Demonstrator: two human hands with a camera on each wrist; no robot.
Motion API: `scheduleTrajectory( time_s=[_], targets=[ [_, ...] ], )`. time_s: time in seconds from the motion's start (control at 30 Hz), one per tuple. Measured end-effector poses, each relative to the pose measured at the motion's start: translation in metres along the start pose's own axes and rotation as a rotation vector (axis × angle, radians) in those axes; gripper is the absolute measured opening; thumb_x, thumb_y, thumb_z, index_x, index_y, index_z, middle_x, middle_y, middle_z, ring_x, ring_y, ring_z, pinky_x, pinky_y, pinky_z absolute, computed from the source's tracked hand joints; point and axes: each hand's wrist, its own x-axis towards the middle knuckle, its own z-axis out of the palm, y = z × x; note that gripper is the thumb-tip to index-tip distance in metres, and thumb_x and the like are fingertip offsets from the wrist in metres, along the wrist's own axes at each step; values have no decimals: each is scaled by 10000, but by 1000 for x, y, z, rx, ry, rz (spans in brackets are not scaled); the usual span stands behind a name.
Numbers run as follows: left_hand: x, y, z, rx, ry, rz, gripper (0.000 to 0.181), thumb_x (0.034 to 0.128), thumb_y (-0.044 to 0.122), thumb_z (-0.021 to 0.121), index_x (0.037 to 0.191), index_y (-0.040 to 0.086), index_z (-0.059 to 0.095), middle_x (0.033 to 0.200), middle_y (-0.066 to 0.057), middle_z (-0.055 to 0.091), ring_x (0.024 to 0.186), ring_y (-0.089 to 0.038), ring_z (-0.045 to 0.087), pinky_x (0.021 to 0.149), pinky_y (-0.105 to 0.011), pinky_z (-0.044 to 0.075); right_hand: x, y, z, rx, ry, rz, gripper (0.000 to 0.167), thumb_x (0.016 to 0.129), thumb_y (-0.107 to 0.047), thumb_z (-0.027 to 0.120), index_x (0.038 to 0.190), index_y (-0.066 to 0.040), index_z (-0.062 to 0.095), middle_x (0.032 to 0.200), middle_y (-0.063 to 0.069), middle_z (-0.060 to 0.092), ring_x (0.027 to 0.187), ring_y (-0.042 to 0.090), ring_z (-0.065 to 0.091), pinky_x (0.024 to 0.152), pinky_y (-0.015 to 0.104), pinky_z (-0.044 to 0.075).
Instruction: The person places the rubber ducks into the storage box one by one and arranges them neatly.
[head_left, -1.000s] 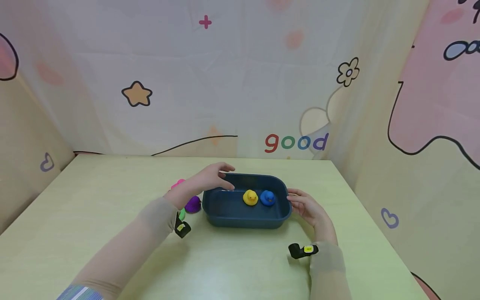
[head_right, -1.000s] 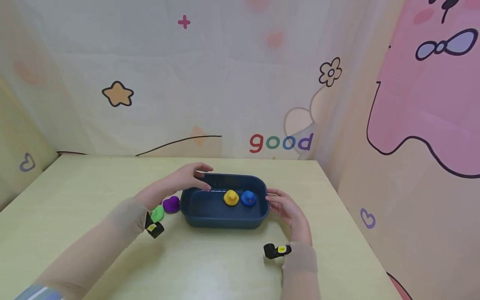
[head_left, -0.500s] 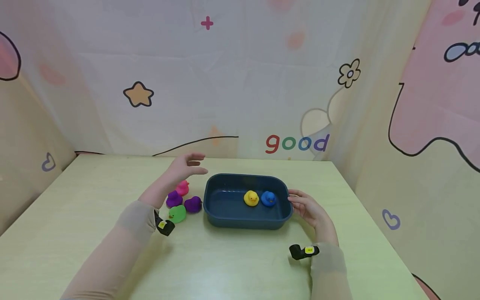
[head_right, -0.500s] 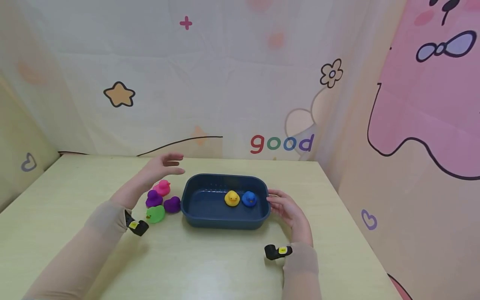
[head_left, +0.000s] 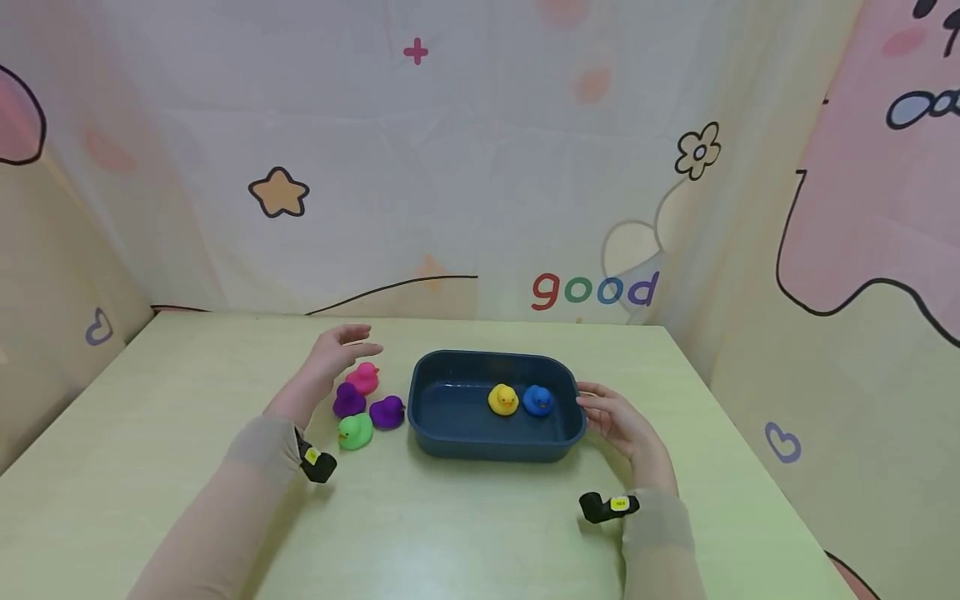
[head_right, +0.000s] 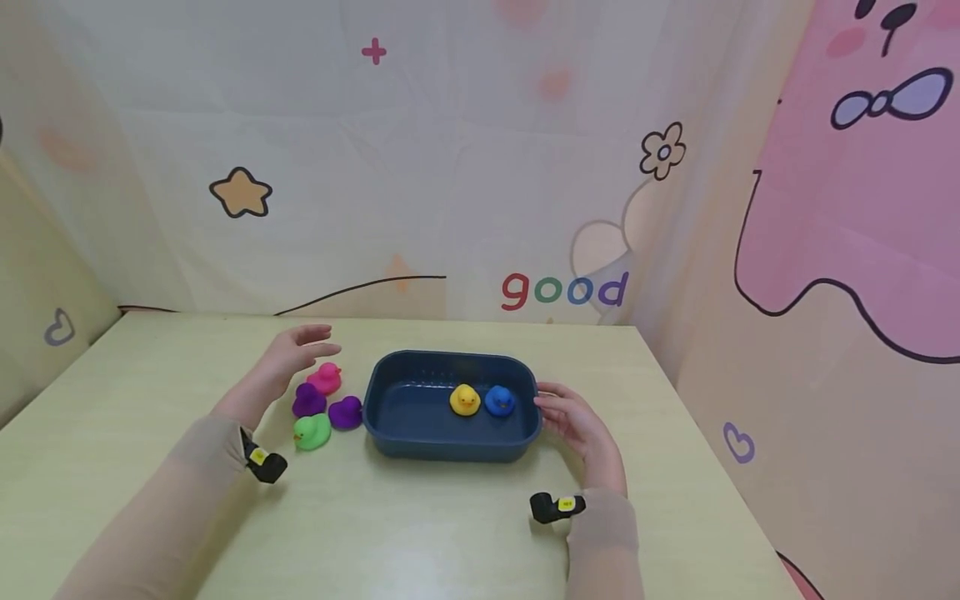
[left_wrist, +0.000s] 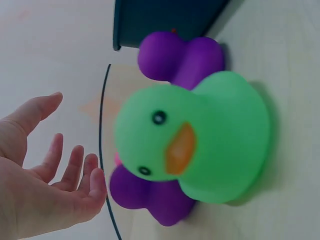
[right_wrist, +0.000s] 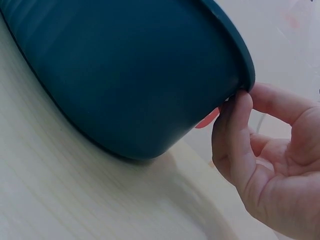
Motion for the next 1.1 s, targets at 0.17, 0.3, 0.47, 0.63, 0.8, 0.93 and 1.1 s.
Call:
scheduleTrajectory(
  time_s=[0.17, 0.3, 0.47, 0.63, 0.8, 0.93, 1.1],
  targets=[
    [5, -13, 0, 15, 14, -37, 639, 926, 189, 652, 1473, 8, 375, 1525, -211, 370, 1415, -374, 322, 1190, -507, 240, -1, 1, 0, -8, 9, -2, 351, 1011, -42, 462, 1347, 20, 381, 923, -77, 686, 756, 14, 654, 714, 148, 540],
    [7, -19, 0, 19, 19, -84, 651, 916, 204, 668, 1467, 4, 385, 1524, -214, 363, 1419, -373, 315, 1200, -495, 218, 0, 2, 0, -1, 3, -4, 324, 1010, -39, 464, 1326, 3, 406, 920, -73, 687, 755, 20, 657, 716, 151, 541],
    [7, -25, -2, 19, 12, -153, 657, 905, 205, 682, 1460, 2, 394, 1527, -217, 347, 1425, -383, 294, 1204, -496, 207, 1, 3, 0, -1, -1, -4, 312, 1008, -43, 474, 1314, -12, 425, 919, -73, 688, 753, 25, 658, 714, 155, 542],
    [10, -30, -3, 59, -9, -177, 656, 896, 213, 691, 1449, -2, 411, 1518, -222, 353, 1421, -391, 289, 1199, -499, 222, 1, 1, 1, 1, 6, -5, 320, 1006, -33, 469, 1319, -1, 409, 905, -73, 690, 746, 20, 656, 702, 153, 542],
    [12, -35, 0, 92, -28, -161, 661, 882, 184, 703, 1436, -34, 416, 1500, -248, 378, 1411, -386, 318, 1198, -489, 227, 1, 0, 0, 5, 10, -5, 329, 1002, -29, 473, 1322, 5, 403, 894, -72, 693, 740, 18, 655, 693, 150, 540],
    [12, -36, 3, 149, -15, -154, 653, 857, 153, 723, 1411, -46, 442, 1453, -261, 421, 1363, -379, 372, 1180, -469, 267, 0, 0, 0, -5, 13, -4, 328, 1003, -28, 471, 1321, 11, 399, 892, -73, 691, 739, 13, 653, 696, 147, 540],
    [13, -37, 4, 209, 13, -173, 643, 823, 141, 747, 1372, -49, 472, 1378, -252, 472, 1268, -357, 432, 1130, -450, 340, 0, 0, 0, -8, 5, -10, 294, 1006, -30, 468, 1295, -9, 419, 895, -74, 687, 741, 10, 654, 702, 145, 541]
  ],
)
